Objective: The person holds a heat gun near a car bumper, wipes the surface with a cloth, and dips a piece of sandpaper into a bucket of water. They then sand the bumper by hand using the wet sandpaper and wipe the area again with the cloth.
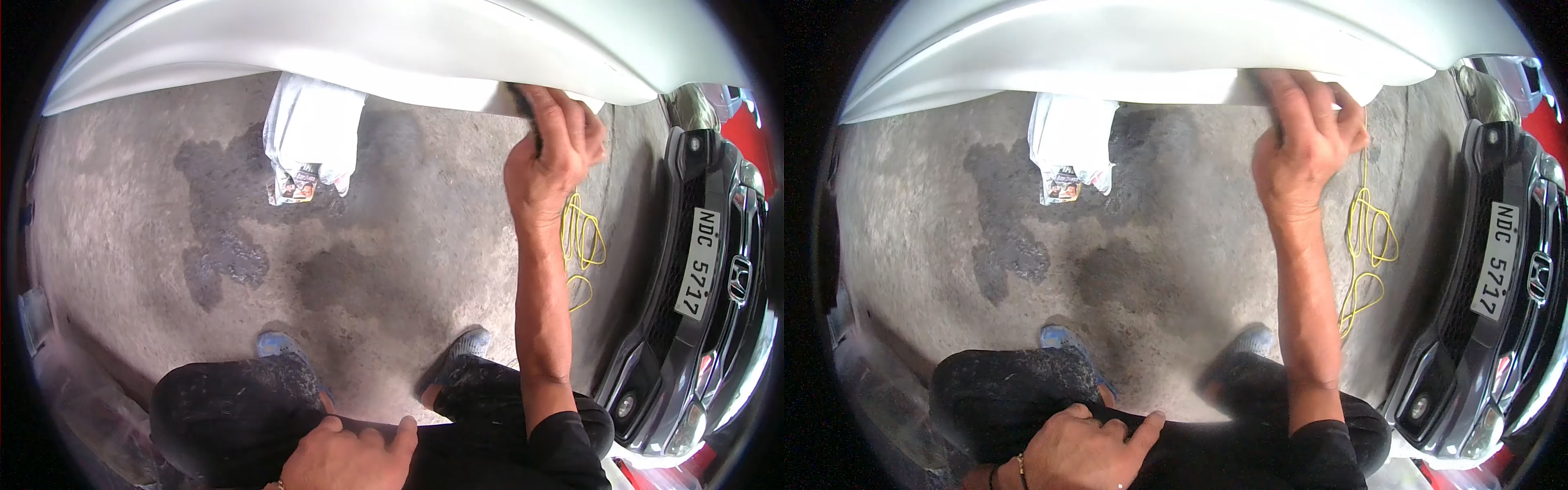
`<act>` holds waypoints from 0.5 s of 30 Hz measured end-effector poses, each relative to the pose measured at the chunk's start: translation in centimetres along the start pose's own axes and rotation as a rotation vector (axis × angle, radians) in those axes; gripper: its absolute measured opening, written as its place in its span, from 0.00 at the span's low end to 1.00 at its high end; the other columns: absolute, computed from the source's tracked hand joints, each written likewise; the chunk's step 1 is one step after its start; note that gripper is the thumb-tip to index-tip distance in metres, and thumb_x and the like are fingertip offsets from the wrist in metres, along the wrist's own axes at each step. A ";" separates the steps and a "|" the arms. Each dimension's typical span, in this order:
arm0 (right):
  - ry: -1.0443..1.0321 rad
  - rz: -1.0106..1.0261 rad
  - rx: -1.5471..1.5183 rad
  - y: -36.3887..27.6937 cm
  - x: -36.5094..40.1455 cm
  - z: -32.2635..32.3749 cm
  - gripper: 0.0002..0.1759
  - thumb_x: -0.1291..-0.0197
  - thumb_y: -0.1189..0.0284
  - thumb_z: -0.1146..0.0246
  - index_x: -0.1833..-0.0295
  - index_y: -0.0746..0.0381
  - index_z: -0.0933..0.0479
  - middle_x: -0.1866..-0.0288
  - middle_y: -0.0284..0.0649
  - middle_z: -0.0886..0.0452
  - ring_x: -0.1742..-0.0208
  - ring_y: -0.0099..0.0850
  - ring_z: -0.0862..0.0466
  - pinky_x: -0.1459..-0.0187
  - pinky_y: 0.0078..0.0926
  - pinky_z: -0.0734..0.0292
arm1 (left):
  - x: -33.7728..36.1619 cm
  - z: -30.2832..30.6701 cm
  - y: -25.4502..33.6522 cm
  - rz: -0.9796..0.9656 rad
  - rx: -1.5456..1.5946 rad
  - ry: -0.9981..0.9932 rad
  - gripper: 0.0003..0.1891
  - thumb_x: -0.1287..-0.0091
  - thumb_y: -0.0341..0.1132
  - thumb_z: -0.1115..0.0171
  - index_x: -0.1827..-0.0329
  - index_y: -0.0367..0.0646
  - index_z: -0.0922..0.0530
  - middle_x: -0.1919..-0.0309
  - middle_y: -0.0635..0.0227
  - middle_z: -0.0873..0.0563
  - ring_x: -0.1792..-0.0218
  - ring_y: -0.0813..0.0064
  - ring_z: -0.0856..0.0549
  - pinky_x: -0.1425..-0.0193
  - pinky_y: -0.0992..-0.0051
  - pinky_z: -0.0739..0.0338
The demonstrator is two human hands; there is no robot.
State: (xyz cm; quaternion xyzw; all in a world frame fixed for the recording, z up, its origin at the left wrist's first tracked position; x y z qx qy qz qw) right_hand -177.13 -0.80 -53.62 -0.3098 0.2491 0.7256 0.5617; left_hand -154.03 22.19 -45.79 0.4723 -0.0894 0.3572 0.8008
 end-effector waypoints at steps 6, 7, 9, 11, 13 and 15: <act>0.028 -0.115 0.005 1.8 -0.3 -0.4 0.33 0.46 0.90 0.39 0.40 0.49 0.08 0.42 0.30 0.09 0.36 0.39 0.20 0.29 0.40 0.37 | 0.5 -0.2 0.2 -0.015 -0.022 0.083 0.25 0.30 0.37 0.36 0.32 0.36 0.15 0.72 0.57 0.10 0.72 0.60 0.10 0.49 0.59 0.15; -0.009 -0.057 -0.005 1.7 0.2 -0.6 0.33 0.45 0.90 0.39 0.40 0.49 0.08 0.42 0.30 0.09 0.36 0.39 0.20 0.29 0.40 0.37 | 0.6 -0.3 0.3 -0.021 -0.034 0.111 0.25 0.30 0.37 0.35 0.32 0.36 0.15 0.72 0.57 0.10 0.72 0.60 0.10 0.49 0.59 0.15; -0.051 0.046 -0.052 -1.1 0.4 0.0 0.32 0.43 0.90 0.39 0.39 0.49 0.09 0.42 0.29 0.09 0.36 0.39 0.20 0.29 0.40 0.37 | 0.8 -0.7 0.6 -0.039 -0.056 0.161 0.25 0.30 0.38 0.35 0.32 0.36 0.15 0.72 0.57 0.10 0.71 0.61 0.10 0.49 0.59 0.15; -0.034 0.099 -0.063 -1.3 0.1 0.1 0.31 0.41 0.90 0.39 0.39 0.48 0.09 0.41 0.29 0.09 0.37 0.37 0.21 0.30 0.40 0.36 | 0.4 -0.4 0.6 -0.014 -0.009 0.048 0.25 0.30 0.38 0.35 0.32 0.36 0.15 0.72 0.56 0.10 0.71 0.60 0.09 0.49 0.58 0.15; 0.004 -0.017 -0.013 0.2 0.1 -0.6 0.31 0.41 0.90 0.39 0.39 0.49 0.09 0.40 0.29 0.09 0.36 0.36 0.21 0.30 0.41 0.36 | -0.4 -0.3 0.2 -0.004 0.033 -0.180 0.28 0.28 0.39 0.35 0.26 0.38 0.19 0.68 0.56 0.08 0.69 0.54 0.08 0.48 0.55 0.13; -0.019 -0.015 -0.003 0.7 0.4 -0.6 0.30 0.41 0.88 0.37 0.38 0.50 0.09 0.39 0.27 0.09 0.31 0.39 0.23 0.30 0.42 0.35 | -1.3 -0.3 -0.4 -0.032 0.078 -0.539 0.36 0.25 0.43 0.34 0.15 0.41 0.28 0.62 0.54 0.05 0.65 0.45 0.05 0.46 0.50 0.10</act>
Point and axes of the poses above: each hand's wrist, its own x-axis away from the middle knuckle, its own z-axis out of the back of the hand, y = z × x, the point moved 5 cm from there along -x, towards the middle knuckle
